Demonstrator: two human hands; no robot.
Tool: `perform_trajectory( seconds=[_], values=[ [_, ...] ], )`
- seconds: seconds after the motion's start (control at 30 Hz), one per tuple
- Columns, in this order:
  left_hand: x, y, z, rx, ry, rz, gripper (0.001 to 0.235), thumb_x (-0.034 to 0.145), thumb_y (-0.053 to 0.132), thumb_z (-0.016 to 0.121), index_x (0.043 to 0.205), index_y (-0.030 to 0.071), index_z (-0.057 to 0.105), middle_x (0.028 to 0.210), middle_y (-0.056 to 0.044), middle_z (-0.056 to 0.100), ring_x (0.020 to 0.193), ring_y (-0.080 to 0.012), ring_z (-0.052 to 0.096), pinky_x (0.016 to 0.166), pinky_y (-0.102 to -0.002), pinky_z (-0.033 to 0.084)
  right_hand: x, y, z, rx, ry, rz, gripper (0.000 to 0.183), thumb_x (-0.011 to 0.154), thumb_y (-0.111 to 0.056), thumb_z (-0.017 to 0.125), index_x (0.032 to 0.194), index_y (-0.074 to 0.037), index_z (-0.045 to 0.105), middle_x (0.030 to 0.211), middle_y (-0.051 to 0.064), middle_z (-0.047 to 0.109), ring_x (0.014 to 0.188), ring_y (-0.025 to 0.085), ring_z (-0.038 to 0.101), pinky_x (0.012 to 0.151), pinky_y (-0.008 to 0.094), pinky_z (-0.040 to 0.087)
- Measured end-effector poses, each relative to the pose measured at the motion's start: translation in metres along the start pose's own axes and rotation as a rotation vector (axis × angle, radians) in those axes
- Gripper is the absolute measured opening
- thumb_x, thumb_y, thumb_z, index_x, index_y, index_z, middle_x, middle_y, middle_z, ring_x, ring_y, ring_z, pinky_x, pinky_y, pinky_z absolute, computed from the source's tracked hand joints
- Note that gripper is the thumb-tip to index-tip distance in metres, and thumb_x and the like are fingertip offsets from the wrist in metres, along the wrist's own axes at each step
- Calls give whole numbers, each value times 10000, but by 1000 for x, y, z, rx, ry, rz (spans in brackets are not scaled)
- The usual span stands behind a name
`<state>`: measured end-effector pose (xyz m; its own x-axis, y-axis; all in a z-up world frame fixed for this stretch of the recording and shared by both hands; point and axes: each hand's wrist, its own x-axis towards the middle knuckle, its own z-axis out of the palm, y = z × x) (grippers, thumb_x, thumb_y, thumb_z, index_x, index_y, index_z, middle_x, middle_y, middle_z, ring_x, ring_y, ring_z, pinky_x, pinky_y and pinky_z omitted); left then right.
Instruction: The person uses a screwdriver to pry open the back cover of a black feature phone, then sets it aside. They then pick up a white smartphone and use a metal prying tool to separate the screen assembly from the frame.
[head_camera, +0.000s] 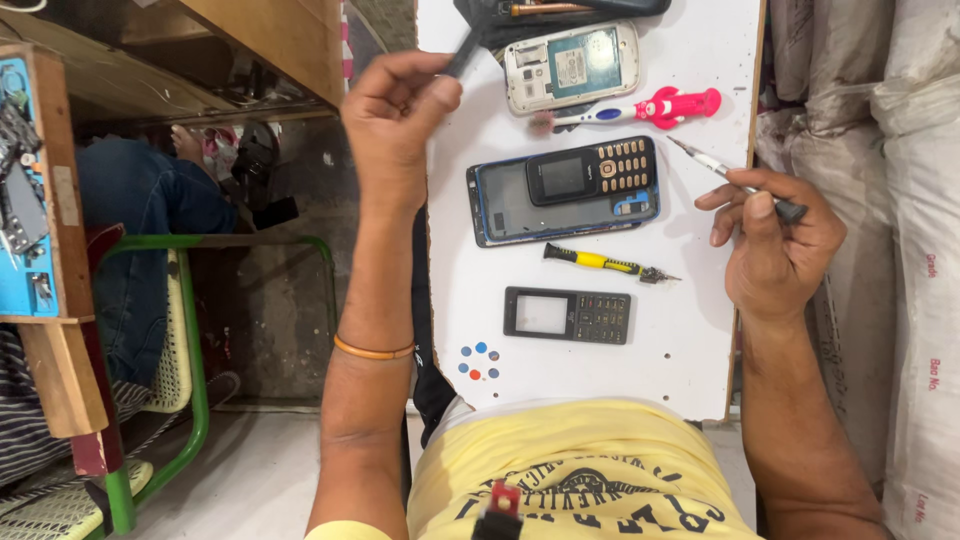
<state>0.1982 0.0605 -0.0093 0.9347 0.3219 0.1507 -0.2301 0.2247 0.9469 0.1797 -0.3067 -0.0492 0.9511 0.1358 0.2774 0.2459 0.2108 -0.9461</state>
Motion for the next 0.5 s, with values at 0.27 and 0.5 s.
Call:
perform_trajectory(
  seconds=[0.27, 0.5],
  values=[
    [8, 1, 45, 927, -301, 425, 324, 789, 232, 915, 1030, 81, 759, 1209, -62, 747, 1183, -254, 657, 1017, -422, 523, 2, -3, 3, -3, 3, -3, 322, 1167, -249, 640, 1198, 71, 650, 972, 156, 689, 811, 197, 705, 598, 237, 490],
    [43, 4, 36, 980, -279, 555, 284, 912, 243, 866, 1112, 82, 745, 1302, -68, 711, 1263, -295, 626, 1090, -451, 477, 0, 1, -1, 1, -6, -1, 309, 1161, -241, 636, 1200, 65, 647, 994, 149, 699, 807, 192, 698, 608, 238, 490]
  ],
)
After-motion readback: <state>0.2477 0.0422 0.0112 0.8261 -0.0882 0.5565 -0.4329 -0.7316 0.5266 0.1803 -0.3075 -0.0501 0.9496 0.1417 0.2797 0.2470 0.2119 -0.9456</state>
